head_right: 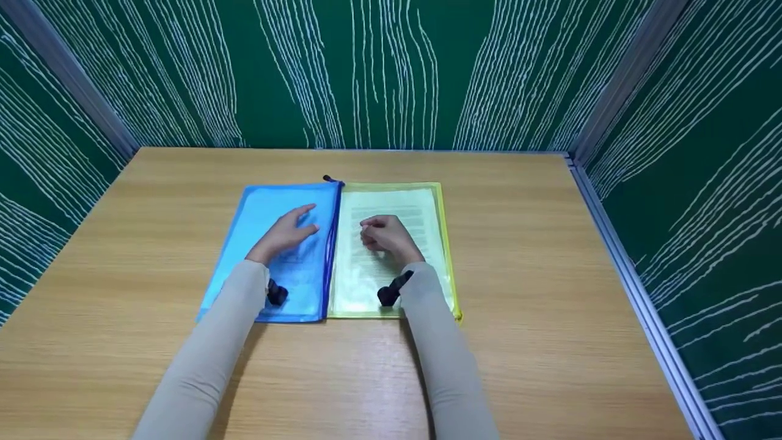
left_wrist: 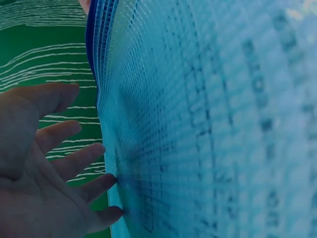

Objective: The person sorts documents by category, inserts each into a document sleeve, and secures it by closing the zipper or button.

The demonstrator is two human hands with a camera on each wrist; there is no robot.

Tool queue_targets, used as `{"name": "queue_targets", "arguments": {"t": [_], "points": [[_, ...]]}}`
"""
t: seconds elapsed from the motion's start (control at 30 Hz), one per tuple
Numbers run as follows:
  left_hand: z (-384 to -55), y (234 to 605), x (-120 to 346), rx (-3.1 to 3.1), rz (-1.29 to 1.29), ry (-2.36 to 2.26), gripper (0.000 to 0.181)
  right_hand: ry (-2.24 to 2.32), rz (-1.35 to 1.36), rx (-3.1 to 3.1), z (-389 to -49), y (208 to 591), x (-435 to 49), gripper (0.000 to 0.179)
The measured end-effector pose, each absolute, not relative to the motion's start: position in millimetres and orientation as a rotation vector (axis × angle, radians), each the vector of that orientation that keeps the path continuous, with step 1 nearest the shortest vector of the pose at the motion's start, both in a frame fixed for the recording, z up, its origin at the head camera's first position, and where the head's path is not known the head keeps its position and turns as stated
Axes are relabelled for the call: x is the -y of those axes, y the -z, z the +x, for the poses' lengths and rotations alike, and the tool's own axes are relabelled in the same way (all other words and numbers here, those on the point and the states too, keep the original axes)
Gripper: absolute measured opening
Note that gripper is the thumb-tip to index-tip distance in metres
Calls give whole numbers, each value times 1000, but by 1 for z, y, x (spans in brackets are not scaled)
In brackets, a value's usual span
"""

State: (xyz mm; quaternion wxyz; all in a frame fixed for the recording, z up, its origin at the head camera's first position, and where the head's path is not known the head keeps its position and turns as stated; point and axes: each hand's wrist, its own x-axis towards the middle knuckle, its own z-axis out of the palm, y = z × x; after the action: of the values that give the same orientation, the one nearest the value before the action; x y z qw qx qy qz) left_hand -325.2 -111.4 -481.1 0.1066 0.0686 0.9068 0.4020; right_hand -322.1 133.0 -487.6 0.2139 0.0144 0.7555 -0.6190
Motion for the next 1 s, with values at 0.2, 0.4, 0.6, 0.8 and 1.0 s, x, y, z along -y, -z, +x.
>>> {"name": "queue_targets", "arguments": {"t": [0.2,0.4,0.6,0.8,1.0], "points": [[-334,478,116,-2741,170,-921,64,1680,34,-2148,-328,485,-138,32],[-341,475,114,-2753,160,-771,66,1611,102,-2181,-335,484,-138,34],[-349,476,114,-2786,184,-622,70,1562,121,-2212,-339,485,-137,32],[-358,476,116,-2814,209,-443,74,1614,59,-2190,-342,484,-136,32],[-361,477,119,-2760,247,-380,74,1656,-3,-2148,-345,483,-135,33]]}}
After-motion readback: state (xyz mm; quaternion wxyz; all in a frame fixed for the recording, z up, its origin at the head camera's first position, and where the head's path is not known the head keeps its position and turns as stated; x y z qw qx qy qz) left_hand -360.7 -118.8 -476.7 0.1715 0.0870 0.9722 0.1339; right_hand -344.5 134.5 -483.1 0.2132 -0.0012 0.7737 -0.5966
